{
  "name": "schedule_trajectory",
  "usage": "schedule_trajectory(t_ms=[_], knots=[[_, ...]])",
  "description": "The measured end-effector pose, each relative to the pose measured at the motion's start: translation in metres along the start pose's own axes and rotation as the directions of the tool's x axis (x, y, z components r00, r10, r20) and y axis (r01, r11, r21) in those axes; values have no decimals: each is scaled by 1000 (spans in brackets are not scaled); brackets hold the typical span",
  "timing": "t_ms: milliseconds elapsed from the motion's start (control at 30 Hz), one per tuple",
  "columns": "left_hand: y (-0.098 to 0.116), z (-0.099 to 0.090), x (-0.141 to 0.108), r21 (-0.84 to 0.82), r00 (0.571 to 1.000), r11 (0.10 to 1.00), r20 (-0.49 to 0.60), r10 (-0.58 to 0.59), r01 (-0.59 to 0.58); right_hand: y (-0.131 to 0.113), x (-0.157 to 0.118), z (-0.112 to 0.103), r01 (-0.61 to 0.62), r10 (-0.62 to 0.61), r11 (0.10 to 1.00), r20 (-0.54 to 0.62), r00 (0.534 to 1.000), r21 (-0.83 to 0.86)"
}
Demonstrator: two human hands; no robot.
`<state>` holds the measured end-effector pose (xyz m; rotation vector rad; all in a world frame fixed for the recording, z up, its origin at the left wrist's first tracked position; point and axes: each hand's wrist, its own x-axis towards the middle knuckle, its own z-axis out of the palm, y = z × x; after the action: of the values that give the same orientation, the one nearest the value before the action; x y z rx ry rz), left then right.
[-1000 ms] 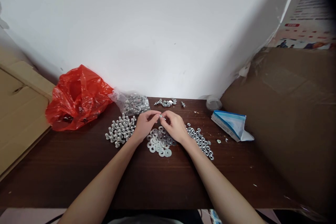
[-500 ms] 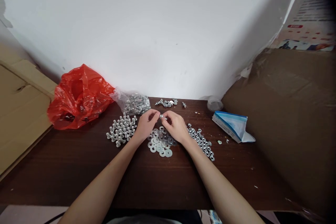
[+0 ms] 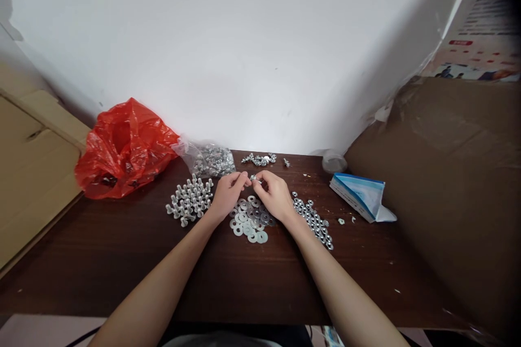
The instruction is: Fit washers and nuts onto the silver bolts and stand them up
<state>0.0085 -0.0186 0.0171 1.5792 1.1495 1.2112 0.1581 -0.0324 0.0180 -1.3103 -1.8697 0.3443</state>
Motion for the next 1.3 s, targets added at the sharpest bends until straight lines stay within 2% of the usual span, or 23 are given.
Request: schedule_trajectory(t_ms=[200,500,767,1300], knots=[[5,0,1,-101,999,995,-33,-23,19,-2,-1,0,-9,9,1000,19,1000,-10],[3,-1,1,-52,999,998,-25,-34,33,-2,-1,0,8,-8,1000,30,1000,-10],[-4,0,3,60,996,995,-27,-80,81,-2,-1,1,9,-8,1000,19,1000,-11],[-1,2,2,10,997,997,-13,-75,75,2,0,2,-31,31,1000,-38,999,-4]])
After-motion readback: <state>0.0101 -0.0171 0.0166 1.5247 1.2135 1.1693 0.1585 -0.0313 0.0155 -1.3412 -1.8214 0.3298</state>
